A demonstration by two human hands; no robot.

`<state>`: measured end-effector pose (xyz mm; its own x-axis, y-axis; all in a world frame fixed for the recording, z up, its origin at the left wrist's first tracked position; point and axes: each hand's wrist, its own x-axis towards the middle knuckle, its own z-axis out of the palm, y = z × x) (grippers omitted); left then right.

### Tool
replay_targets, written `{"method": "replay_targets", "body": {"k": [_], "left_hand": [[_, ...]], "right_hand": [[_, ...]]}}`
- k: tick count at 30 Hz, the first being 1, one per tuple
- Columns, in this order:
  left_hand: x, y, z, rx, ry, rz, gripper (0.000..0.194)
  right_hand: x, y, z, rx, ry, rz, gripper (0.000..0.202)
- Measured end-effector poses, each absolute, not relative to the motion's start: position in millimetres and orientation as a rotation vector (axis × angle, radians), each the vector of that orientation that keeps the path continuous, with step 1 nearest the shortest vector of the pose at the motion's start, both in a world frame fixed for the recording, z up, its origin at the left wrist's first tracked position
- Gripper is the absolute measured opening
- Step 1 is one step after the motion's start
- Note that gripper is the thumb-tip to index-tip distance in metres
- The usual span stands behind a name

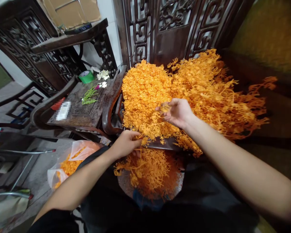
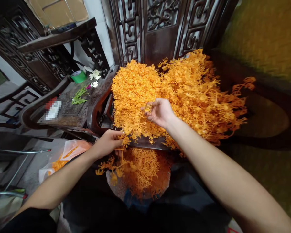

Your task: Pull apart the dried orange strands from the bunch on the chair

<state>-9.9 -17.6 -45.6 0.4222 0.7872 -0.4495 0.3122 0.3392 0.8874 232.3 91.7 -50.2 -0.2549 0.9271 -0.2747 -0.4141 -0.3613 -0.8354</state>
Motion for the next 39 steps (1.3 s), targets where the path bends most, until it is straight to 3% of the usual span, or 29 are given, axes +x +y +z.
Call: {"method": "replay_targets", "body": {"k": [3,7,9,14,21,26,36,39], "left_hand": [[-14.3,-18.6,-45.9,1.22,1.182,0.434,0.033],[-20.9,-16.4,-45.2,1.166,1.194,0.472,0.036],[-23.5,-15.2,-45.7,1.11,1.164,0.49,0.035],[-23.0,-13.8,-46.6,0.893,1.038,0.507,0.039],[-5.4,-15.3,-48.1,0.68,0.826,0.498,0.037],[6.1,-21.5,-52.5,0.623,0.731,0.485,0.034],[21.7,-35.7,-56.1,0.574,0.626,0.535,0.034],[24.8,-37.1,-54.7,0.565,0.652,0.564,0.036]], "right_hand": [[224.4,80.5,-47.3,-1.018,-0.597,1.92,0.026],[208.8,68.9,-45.3,-1.097,-0.573,1.667,0.019],[203.8,65.8,-46.5,-1.074,-0.568,1.597,0.031],[192.9,62.5,-55.1,-0.904,-0.488,1.839,0.025],[178.2,64.9,-53.8,-0.716,-0.613,1.997,0.056],[189.3,74.7,-36.4,-0.679,-0.623,1.997,0.055],[206.7,61.5,-34.3,-0.936,-0.9,1.461,0.067],[211.8,58.1,-31.0,-0.949,-0.935,1.45,0.072]]}}
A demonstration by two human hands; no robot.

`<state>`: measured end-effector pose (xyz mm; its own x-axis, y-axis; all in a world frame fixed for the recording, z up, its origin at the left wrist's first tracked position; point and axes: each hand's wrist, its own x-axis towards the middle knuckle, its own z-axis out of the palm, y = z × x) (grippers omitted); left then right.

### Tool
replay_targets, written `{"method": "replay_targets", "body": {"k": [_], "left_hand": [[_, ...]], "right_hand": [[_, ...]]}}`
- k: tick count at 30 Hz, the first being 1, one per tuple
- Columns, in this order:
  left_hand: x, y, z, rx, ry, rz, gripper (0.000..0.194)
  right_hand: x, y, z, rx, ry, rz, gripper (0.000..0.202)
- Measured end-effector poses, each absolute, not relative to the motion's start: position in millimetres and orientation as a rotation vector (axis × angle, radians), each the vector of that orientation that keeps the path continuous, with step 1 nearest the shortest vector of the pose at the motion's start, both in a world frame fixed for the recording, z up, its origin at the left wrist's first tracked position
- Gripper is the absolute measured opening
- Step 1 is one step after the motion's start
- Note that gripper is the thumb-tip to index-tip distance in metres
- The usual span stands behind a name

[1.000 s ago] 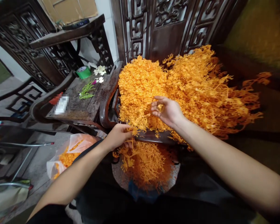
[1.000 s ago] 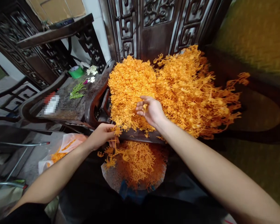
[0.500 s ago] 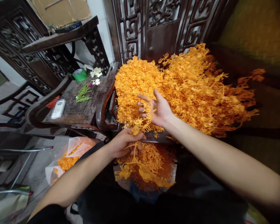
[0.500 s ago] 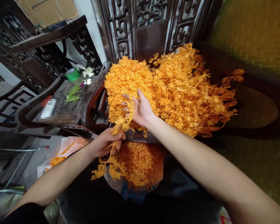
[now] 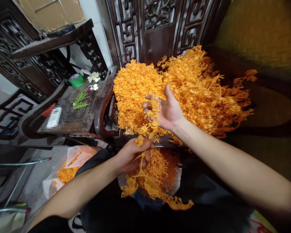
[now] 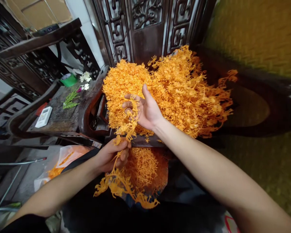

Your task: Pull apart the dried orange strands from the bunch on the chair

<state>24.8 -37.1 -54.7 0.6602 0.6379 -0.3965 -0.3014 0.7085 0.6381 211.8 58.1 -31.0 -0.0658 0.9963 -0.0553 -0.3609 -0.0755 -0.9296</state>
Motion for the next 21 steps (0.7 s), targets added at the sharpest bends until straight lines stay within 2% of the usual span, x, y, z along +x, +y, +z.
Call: {"method": "replay_targets", "body": {"k": [7,11,21], "left_hand": [[31.5,-40.2,-49.6,0.545,0.646,0.586,0.033],[34.3,-43.4,-53.6,0.537,0.63,0.579,0.033],[34.9,-49.0,-56.7,0.489,0.62,0.549,0.033]], "right_hand": [[211.7,55.0,-23.3,-0.625,-0.882,1.927,0.06],[209.7,59.9,-21.3,-0.526,-0.759,1.983,0.046],[210.4,55.4,-11.9,-0.492,-0.918,1.861,0.065]]}}
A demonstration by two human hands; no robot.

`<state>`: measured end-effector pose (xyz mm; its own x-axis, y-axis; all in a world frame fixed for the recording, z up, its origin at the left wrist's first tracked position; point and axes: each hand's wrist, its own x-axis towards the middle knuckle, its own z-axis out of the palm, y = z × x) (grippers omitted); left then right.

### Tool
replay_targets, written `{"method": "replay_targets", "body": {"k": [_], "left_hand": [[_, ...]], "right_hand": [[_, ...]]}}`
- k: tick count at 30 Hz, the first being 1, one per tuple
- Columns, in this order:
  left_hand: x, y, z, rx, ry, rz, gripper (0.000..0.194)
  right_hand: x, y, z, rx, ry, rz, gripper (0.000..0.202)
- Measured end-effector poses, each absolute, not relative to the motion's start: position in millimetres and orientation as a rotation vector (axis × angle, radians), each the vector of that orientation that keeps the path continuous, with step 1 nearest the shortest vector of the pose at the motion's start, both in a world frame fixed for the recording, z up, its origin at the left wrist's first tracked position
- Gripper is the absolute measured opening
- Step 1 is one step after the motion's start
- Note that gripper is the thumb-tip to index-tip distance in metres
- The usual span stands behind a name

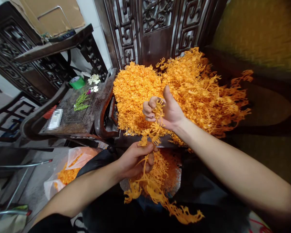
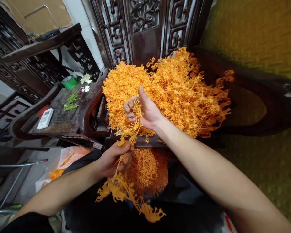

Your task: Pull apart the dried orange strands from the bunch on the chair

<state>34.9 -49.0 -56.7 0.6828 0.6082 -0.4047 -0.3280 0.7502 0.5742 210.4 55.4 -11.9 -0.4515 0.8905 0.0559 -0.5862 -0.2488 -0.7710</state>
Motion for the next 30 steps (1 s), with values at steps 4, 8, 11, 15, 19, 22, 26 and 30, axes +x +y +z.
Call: {"method": "replay_targets", "body": {"k": [4,8,11,15,19,22,26,30], "left_hand": [[34.5,-49.1,-53.5,0.5,0.634,0.52,0.035],[37.0,-47.9,-42.7,0.574,0.721,0.492,0.039],[38.4,-56.1,-37.4,0.699,0.802,0.461,0.04],[34.7,-69.7,-35.6,0.879,0.818,0.355,0.039],[22.2,-55.6,-34.3,0.879,0.898,0.465,0.038],[12.8,-36.7,-39.8,0.887,0.969,0.605,0.036],[9.0,-20.5,-52.7,0.926,1.002,0.74,0.033],[9.8,-7.6,-60.0,0.935,1.054,0.81,0.026]], "right_hand": [[208.2,57.5,-13.0,-0.56,-0.894,1.832,0.067],[199.9,77.6,-24.6,-0.772,-0.738,1.789,0.064],[200.3,103.9,-35.0,-0.96,-0.596,1.743,0.055],[221.4,130.8,-43.1,-0.999,-0.405,1.637,0.048],[234.1,126.7,-45.3,-0.931,-0.446,1.783,0.048],[224.4,110.9,-44.9,-0.979,-0.469,1.849,0.044],[204.9,89.6,-49.1,-1.053,-0.643,1.788,0.032],[193.3,74.9,-56.3,-0.984,-0.8,1.703,0.021]]}}
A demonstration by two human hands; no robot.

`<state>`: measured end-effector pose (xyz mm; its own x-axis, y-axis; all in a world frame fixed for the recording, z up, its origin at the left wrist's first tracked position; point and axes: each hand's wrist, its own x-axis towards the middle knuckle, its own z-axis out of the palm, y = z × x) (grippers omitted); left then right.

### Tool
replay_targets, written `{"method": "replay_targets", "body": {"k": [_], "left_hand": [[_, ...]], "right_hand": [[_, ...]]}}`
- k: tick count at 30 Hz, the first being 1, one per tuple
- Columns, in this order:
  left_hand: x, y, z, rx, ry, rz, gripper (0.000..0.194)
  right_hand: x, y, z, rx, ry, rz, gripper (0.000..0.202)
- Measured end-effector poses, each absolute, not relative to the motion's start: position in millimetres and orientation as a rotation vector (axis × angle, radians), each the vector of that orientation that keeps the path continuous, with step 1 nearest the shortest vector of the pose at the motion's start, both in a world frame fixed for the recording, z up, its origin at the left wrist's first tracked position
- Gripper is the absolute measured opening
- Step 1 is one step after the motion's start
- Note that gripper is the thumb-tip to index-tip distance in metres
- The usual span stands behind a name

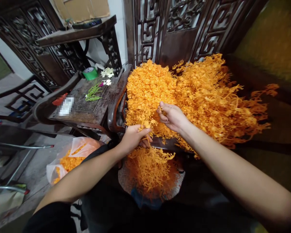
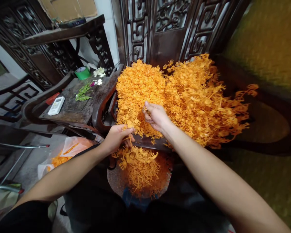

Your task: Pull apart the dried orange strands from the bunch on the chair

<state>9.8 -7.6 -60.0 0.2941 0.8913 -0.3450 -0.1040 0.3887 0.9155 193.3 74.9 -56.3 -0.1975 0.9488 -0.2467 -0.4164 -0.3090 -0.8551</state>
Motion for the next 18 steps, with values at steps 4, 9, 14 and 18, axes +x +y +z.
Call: {"method": "replay_targets", "body": {"k": [4,9,14,18], "left_hand": [[12.6,6.1,-66.5,0.978,1.056,0.867,0.024],[26.7,12.2,-79.7,1.023,1.068,0.82,0.022],[38.6,5.4,-76.9,1.036,1.054,0.778,0.021],[43.0,6.3,-61.1,0.915,1.076,0.874,0.021]], "right_hand": [[178.2,63.5,-61.7,-1.132,-0.759,1.598,0.032],[152.5,55.2,-76.4,-1.305,-0.965,1.31,0.057],[161.5,80.1,-83.5,-1.447,-1.253,0.976,0.058],[175.8,107.8,-80.4,-1.472,-1.277,0.859,0.055]]}}
